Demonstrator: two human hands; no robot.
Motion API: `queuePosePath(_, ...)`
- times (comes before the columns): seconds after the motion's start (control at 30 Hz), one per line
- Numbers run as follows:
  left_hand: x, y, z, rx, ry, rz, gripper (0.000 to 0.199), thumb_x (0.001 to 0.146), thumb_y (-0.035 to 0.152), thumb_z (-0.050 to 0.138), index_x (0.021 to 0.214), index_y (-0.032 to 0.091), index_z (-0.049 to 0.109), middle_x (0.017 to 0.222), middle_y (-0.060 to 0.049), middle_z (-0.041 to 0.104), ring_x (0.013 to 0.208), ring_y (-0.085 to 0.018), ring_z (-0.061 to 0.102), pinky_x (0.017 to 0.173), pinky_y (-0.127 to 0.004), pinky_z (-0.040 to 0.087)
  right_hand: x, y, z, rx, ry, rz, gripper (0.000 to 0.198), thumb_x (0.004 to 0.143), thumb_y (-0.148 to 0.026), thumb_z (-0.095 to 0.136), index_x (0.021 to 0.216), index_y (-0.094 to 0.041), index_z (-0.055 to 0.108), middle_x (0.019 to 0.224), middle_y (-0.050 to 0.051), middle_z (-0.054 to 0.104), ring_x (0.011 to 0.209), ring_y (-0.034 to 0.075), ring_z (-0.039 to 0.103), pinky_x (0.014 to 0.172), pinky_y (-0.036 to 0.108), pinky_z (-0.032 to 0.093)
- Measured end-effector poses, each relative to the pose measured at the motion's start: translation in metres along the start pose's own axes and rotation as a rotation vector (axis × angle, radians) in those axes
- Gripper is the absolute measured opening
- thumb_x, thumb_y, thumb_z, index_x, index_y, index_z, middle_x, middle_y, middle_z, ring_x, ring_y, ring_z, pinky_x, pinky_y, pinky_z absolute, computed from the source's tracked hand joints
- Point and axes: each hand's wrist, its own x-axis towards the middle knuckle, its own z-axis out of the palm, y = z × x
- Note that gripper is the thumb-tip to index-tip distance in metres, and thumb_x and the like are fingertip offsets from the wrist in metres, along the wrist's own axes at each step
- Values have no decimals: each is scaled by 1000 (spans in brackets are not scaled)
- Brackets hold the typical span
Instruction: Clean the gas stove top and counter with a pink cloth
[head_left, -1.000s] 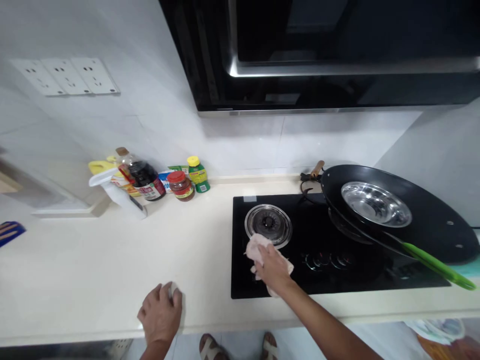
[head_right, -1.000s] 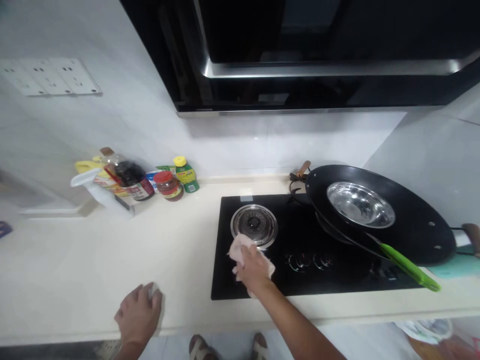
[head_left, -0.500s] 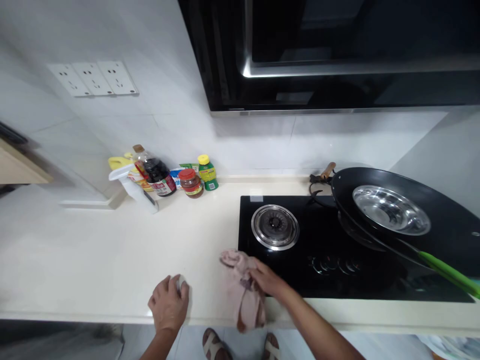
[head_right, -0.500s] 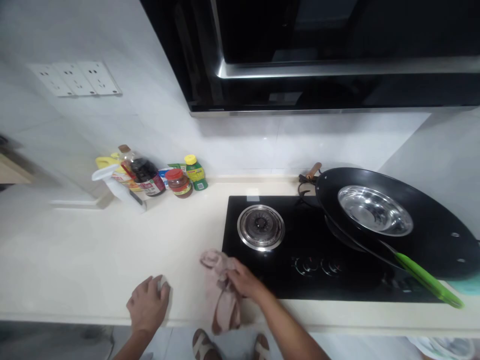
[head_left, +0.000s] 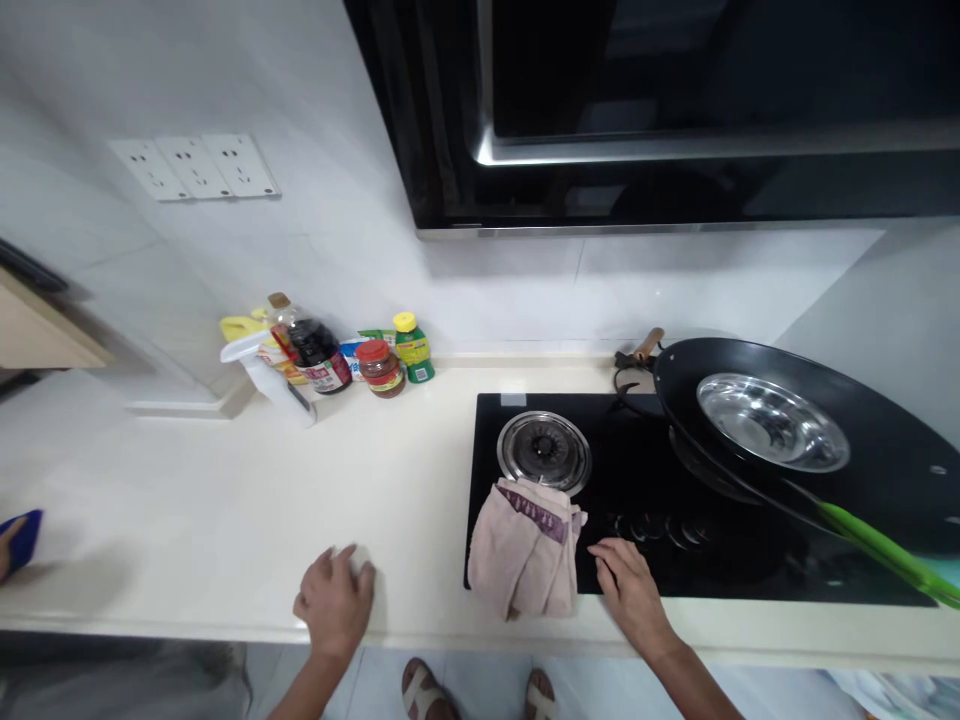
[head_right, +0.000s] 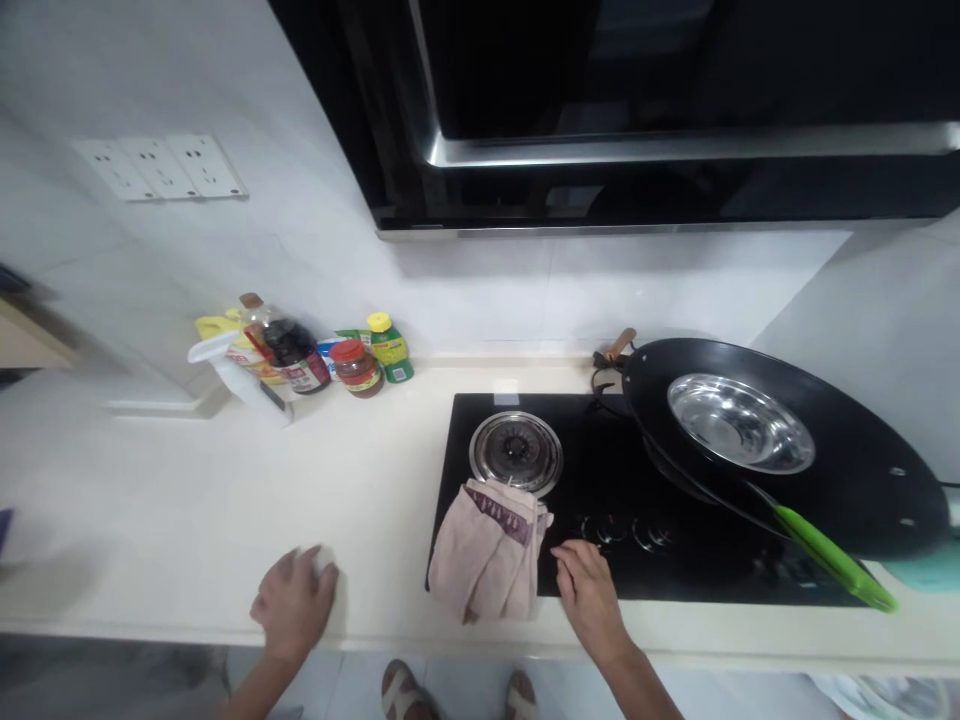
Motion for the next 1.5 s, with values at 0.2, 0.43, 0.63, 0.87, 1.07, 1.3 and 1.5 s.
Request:
queuePosePath(0.2, -49, 143, -5, -216, -275, 538, 58, 94, 47, 55, 149, 30, 55, 166, -16, 40, 154, -38, 31, 120, -59, 32, -18, 28, -1, -190, 29, -132, 34, 104, -31, 46, 126, -24, 70, 133, 11, 69, 130, 30, 62, 110, 55, 51)
queuePosePath(0.43, -87, 260, 9, -287, -527, 667, 65, 93, 60, 51, 153, 35, 50, 173, -14, 31, 156, -51, 22, 117, -78, 23, -43, 52, -3, -252, 56, -199, 45, 103, -33, 50, 147, -27, 57, 151, 13, 58, 146, 33, 48, 118, 61, 41)
queuePosePath(0.63, -115, 299, 28, -358, -550, 881, 64, 98, 60, 37, 155, 34, 48, 174, -12, 28, 156, -47, 20, 117, -78, 26, -50, 74, 1, -162, 149, -143, 35, 102, -36, 44, 130, -26, 62, 134, 16, 64, 129, 36, 60, 110, 63, 47)
queuePosePath(0.87, -117, 276, 29, -425, -499, 868, 64, 91, 67, 51, 151, 44, 51, 175, -2, 28, 161, -43, 12, 124, -79, 9, -51, 72, -6, -240, 167, -157, 30, 101, -34, 44, 121, -22, 63, 126, 14, 66, 125, 33, 60, 109, 57, 46)
queuePosePath(1.07, -72, 185, 15, -276, -331, 513, 69, 86, 73, 58, 149, 47, 52, 177, -5, 21, 162, -45, 10, 124, -76, 13, -46, 64, -11, -294, 170, -177, 27, 102, -30, 43, 118, -20, 62, 123, 14, 66, 123, 33, 61, 107, 54, 46)
queuePosePath(1.3, -12, 26, -12, -34, -135, 5, 54, 92, 48, 57, 146, 39, 59, 172, -12, 33, 160, -45, 17, 118, -79, 22, -50, 66, -13, -255, 136, -119, 28, 101, -33, 44, 118, -21, 63, 125, 13, 65, 127, 34, 59, 110, 57, 44)
queuePosePath(1.5, -2, -61, -30, -36, 67, -323, 57, 97, 52, 45, 143, 25, 62, 166, -23, 35, 155, -51, 24, 111, -81, 32, -49, 65, -15, -255, 137, -122, 27, 100, -32, 45, 116, -21, 63, 124, 14, 66, 127, 34, 59, 111, 57, 44)
